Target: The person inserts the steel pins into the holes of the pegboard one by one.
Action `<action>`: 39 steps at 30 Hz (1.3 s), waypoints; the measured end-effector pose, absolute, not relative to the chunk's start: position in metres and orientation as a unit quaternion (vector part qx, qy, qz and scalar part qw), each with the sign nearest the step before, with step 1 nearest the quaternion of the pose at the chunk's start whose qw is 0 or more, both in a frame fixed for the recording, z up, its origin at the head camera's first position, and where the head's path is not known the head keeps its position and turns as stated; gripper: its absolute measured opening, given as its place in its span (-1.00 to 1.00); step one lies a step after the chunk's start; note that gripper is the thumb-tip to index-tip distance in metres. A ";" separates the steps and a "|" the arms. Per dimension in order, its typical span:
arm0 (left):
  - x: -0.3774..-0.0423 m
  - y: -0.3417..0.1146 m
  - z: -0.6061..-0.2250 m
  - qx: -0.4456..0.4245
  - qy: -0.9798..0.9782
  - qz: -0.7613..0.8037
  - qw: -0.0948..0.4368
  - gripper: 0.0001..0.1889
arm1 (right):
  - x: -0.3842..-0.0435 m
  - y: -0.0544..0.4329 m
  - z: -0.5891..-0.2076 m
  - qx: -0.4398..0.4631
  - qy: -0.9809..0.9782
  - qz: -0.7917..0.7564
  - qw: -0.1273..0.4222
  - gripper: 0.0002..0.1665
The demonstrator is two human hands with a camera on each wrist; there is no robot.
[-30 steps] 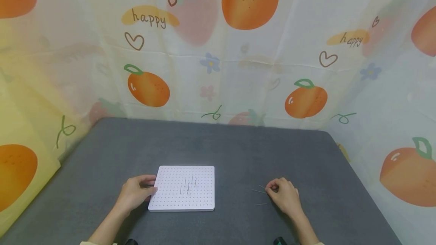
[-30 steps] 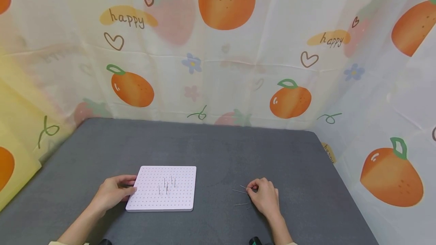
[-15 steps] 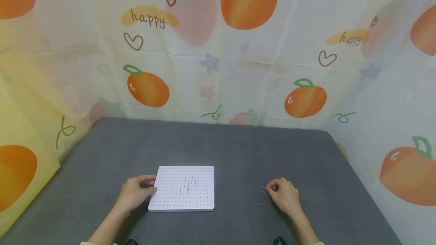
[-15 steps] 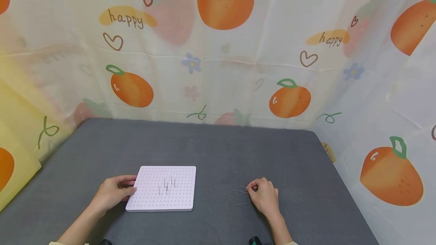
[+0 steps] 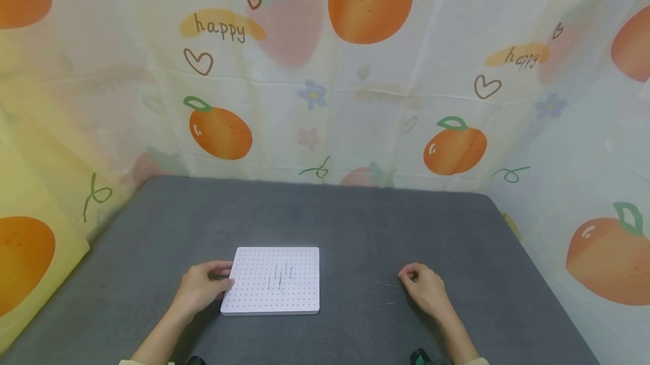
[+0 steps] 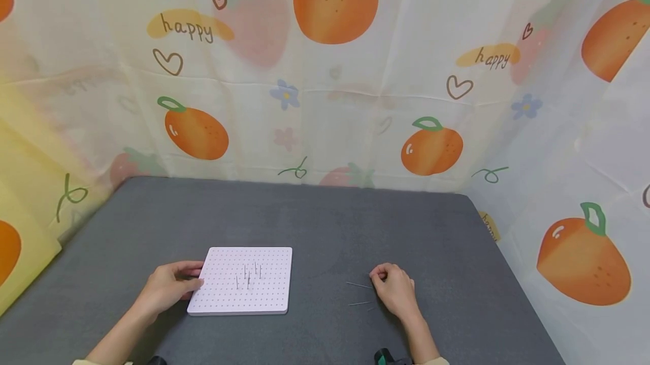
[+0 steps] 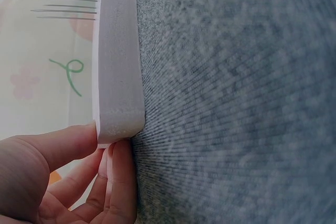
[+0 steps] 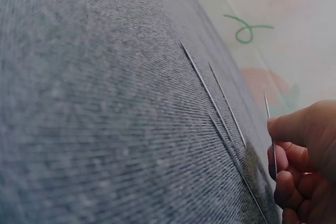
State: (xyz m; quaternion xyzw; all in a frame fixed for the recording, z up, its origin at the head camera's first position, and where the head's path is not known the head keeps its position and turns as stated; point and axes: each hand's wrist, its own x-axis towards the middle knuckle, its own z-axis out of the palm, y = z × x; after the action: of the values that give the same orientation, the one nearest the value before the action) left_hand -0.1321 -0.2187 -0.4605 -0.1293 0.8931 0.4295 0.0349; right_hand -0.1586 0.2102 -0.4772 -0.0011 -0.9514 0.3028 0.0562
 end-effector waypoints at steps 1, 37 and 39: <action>-0.132 -0.219 -0.460 -0.130 0.893 0.429 0.035 -0.55 | -0.159 0.210 -0.476 -0.002 -0.950 0.306 0.053 -0.93; -0.133 -0.218 -0.461 -0.135 0.895 0.423 0.034 -0.55 | -0.159 0.160 -0.457 0.086 -0.918 0.369 0.117 -0.78; -0.133 -0.218 -0.461 -0.133 0.895 0.424 0.034 -0.55 | -0.159 0.157 -0.456 0.087 -0.914 0.377 0.121 -0.78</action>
State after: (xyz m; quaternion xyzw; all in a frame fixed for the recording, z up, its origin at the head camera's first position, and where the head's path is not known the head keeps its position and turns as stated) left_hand -0.1329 -0.2181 -0.4608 -0.1329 0.8951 0.4244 0.0335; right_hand -0.1586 0.1569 -0.4560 0.0867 -0.9143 0.3768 0.1208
